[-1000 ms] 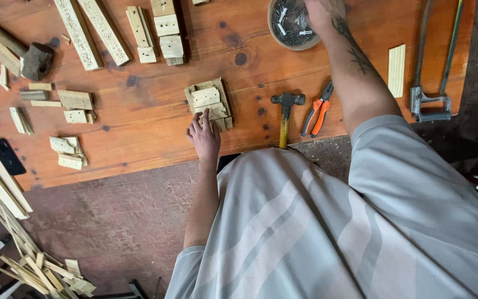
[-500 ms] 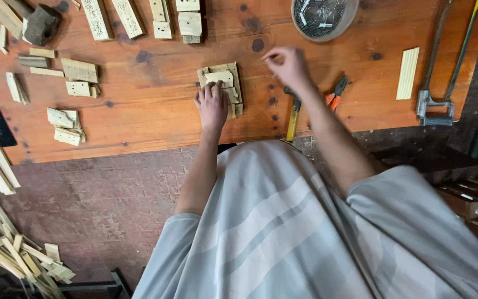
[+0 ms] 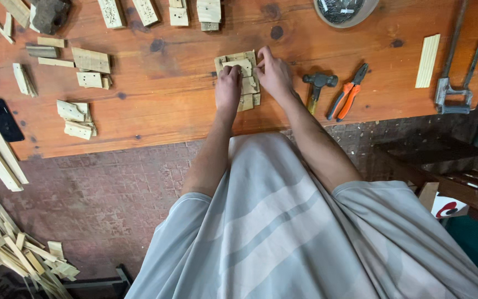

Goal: The person saws a piece of wood and then assembles small wooden blocks together using a hammer.

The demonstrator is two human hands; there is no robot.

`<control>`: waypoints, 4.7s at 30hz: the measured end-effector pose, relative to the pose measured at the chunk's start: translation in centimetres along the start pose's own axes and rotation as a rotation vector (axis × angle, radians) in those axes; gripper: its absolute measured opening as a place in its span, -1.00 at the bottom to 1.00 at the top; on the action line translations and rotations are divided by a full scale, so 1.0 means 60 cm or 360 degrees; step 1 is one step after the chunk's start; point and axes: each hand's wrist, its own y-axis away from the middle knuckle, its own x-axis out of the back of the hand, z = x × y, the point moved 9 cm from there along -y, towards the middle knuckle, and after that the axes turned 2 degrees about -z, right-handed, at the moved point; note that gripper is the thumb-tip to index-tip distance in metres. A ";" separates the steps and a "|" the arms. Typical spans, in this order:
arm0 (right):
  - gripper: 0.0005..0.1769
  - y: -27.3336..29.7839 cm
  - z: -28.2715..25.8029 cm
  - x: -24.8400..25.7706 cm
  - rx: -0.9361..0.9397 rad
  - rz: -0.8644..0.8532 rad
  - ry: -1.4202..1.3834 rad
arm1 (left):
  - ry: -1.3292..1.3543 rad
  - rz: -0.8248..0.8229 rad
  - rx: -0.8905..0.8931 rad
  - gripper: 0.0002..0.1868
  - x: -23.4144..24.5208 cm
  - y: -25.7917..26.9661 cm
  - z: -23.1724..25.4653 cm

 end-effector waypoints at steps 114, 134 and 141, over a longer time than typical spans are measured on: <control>-0.68 -0.017 -0.055 -0.015 -0.0238 -0.0193 0.0064 | -0.0029 -0.0364 0.0127 -0.75 -0.035 -0.048 -0.032; -0.74 0.039 -0.036 -0.009 -0.0197 0.0131 -0.0062 | 0.0100 -0.0358 0.0072 -0.76 -0.015 -0.052 -0.022; -0.06 0.264 0.232 0.024 -0.1091 0.0533 0.0499 | 0.0243 -0.0402 0.0150 -0.65 -0.016 -0.048 -0.038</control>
